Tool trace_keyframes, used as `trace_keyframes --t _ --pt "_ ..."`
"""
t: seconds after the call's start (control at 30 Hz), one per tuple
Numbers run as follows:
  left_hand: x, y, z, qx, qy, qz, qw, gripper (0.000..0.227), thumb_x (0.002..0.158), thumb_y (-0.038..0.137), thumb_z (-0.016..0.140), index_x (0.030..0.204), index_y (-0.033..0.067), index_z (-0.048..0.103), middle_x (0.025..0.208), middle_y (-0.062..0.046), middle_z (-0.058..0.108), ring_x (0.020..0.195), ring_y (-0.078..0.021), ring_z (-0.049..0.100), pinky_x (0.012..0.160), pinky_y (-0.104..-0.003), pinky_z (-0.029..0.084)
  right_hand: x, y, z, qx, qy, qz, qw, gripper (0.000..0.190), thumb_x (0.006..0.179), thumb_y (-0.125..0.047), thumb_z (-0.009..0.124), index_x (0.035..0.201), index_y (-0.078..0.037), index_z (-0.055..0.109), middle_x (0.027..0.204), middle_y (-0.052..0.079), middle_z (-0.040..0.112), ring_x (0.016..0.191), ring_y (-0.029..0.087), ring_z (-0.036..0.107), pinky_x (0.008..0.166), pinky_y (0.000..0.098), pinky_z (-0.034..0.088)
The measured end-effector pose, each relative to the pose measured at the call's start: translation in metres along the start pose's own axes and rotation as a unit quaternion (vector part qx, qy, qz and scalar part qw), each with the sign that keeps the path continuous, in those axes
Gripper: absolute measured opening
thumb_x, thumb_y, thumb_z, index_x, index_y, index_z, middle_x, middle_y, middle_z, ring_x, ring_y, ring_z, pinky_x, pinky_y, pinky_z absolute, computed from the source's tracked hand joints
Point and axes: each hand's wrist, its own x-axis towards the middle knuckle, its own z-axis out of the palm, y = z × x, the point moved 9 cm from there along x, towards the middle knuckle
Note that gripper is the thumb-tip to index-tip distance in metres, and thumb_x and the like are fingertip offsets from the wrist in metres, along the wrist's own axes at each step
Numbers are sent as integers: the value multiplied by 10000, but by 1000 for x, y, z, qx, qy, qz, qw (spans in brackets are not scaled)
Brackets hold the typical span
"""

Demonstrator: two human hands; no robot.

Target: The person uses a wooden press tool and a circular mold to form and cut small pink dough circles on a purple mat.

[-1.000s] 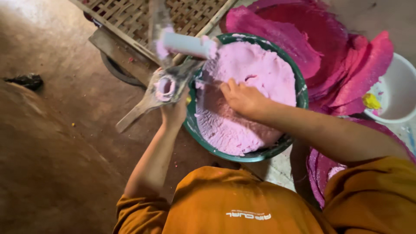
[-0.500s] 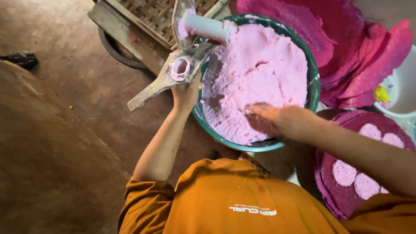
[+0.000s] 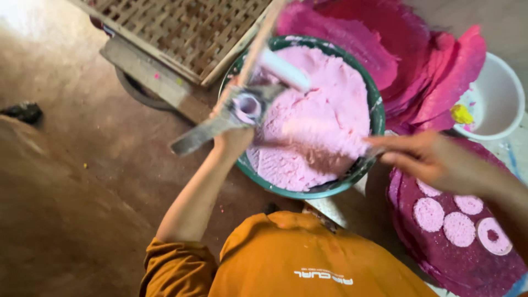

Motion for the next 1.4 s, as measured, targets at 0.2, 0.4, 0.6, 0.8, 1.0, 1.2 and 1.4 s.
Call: trace_keyframes --t 0.2,0.4,0.6,0.8,1.0,1.2,1.4 --pt "1 51 47 -107 -143 29 983 522 846 218 875 1282 52 639 1175 -88 735 1074 -176 709 930 -343 576 29 36 -19 51 -39 187 980 397 1072 -270 563 1455 -201 639 808 204 631 605 297 519 496 408 439" --pt "3 62 48 271 -202 160 927 581 875 382 767 1355 86 628 1170 -91 692 965 -274 694 786 -392 569 64 -48 -49 -428 -3 114 897 228 961 -424 591 1125 -330 718 872 -25 762 714 220 725 610 391 542" --pt "-27 64 66 153 -248 138 947 391 874 380 773 1134 109 665 1044 -105 689 913 -282 696 800 -391 571 82 -123 46 -572 36 -123 810 180 875 -170 581 1016 -90 660 773 36 649 670 211 695 522 357 538" --pt "-21 32 18 -49 -160 -35 985 300 939 287 737 1168 105 674 1017 -80 757 919 -211 755 823 -331 621 23 -113 -24 -474 81 -1 877 203 863 -119 590 1040 -160 679 777 26 645 673 221 689 534 391 540" --pt "-17 67 48 178 -171 153 957 518 785 304 854 1218 82 675 1204 -153 716 1064 -323 684 872 -416 544 56 -110 -10 -511 51 -21 858 270 814 -128 611 1064 -190 692 800 33 685 591 251 705 445 403 543" --pt "-24 55 59 130 -220 73 964 630 704 311 807 1264 72 643 1282 -142 662 1141 -332 651 935 -437 545 78 -125 36 -555 5 -78 828 203 879 -150 594 1050 -62 661 821 86 694 614 217 725 469 341 567" --pt "-1 68 20 213 -105 172 956 512 898 369 842 1298 133 626 1350 -83 678 1130 -215 703 904 -348 588 38 -150 -41 -527 7 78 846 246 890 -155 562 1117 -184 650 801 5 662 659 204 724 511 368 565"
